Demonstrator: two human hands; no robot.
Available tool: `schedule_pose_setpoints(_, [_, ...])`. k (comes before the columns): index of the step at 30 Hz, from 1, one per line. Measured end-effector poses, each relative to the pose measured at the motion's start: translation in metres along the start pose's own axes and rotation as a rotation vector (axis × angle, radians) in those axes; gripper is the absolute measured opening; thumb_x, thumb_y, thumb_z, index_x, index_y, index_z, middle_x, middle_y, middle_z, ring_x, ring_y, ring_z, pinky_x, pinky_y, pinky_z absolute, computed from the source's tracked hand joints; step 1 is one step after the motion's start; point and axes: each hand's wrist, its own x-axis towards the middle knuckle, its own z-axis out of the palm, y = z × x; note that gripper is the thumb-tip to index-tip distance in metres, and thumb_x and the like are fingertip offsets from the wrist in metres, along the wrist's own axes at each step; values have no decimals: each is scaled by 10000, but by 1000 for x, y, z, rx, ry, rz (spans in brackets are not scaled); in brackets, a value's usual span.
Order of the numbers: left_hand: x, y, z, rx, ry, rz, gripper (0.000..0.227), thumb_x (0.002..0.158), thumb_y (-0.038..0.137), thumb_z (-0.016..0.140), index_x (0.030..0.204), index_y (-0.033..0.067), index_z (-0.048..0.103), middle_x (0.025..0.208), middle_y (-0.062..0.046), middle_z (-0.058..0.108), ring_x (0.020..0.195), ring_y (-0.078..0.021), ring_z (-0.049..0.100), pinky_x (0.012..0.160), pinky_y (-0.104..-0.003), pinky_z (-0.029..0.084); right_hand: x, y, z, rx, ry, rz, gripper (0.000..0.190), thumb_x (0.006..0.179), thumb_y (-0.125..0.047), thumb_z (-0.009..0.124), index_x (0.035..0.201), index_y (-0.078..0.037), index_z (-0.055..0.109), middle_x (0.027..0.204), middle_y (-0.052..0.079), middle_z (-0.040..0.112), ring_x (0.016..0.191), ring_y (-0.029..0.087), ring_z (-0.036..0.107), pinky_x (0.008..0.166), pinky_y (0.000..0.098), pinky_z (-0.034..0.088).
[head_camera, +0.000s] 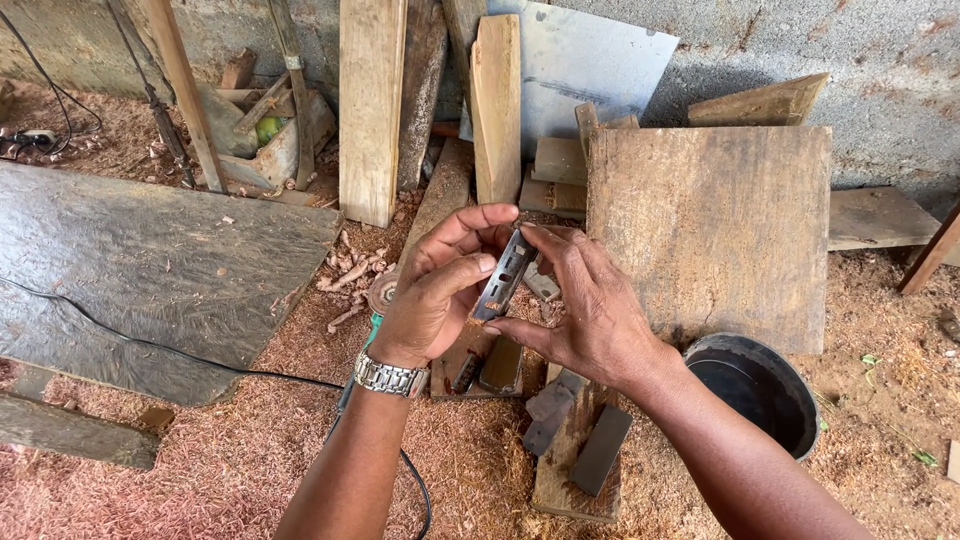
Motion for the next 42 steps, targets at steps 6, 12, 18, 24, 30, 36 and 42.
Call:
schedule_pose_setpoints(6, [0,-2,-2,0,-2,-6,481,987,3,577,1467,-11,544,1304,-107,659,1145,-143,640,978,-341,570,-1,1,3,-13,-21,10,1007,728,-469,908,1461,19,421,1327,225,572,1180,409,602,973,506,514])
schedule_pose_setpoints(12, [1,0,0,4,4,-14,479,978,-8,570,1456,-13,547,1286,-95,662,1146,-126,643,1020,-327,564,0,-2,1,-14,-24,16,980,738,-477,898,1452,10,436,1352,228,562,1227,417,591,1009,514,502])
schedule_pose_setpoints(18, [0,-3,-3,8,10,-2,459,1003,14,593,1460,-11,556,1252,-87,679,1082,-113,652,944,-304,579,1,-3,2,-31,-41,30,972,743,-491,888,1449,5,441,1350,238,555,1237,419,580,1011,517,499])
schedule_pose_setpoints(24, [3,-17,-14,172,19,48,416,1021,95,673,1425,9,619,1329,-136,703,1079,-132,715,918,-298,637,0,1,5,-70,-16,18,979,756,-479,883,1464,8,414,1324,225,565,1189,402,595,979,512,499])
schedule_pose_setpoints(30, [3,-21,-8,669,65,148,366,1012,96,668,1378,90,659,1382,-83,681,1094,-103,729,849,-237,650,0,6,7,-129,-5,113,977,753,-455,894,1464,5,407,1259,196,585,1109,379,606,947,524,474])
schedule_pose_setpoints(36, [5,-21,-3,734,110,96,387,991,120,678,1377,133,661,1389,-66,689,1046,-123,737,783,-234,638,-1,9,7,-150,33,83,942,752,-458,893,1443,-12,434,1287,191,587,1146,378,604,969,521,455])
schedule_pose_setpoints(42, [4,-25,-9,726,88,117,380,1014,115,660,1393,138,654,1405,-75,672,1142,-138,727,905,-255,648,-2,16,10,-169,32,84,944,757,-452,889,1452,-9,428,1287,194,584,1144,368,610,960,512,454])
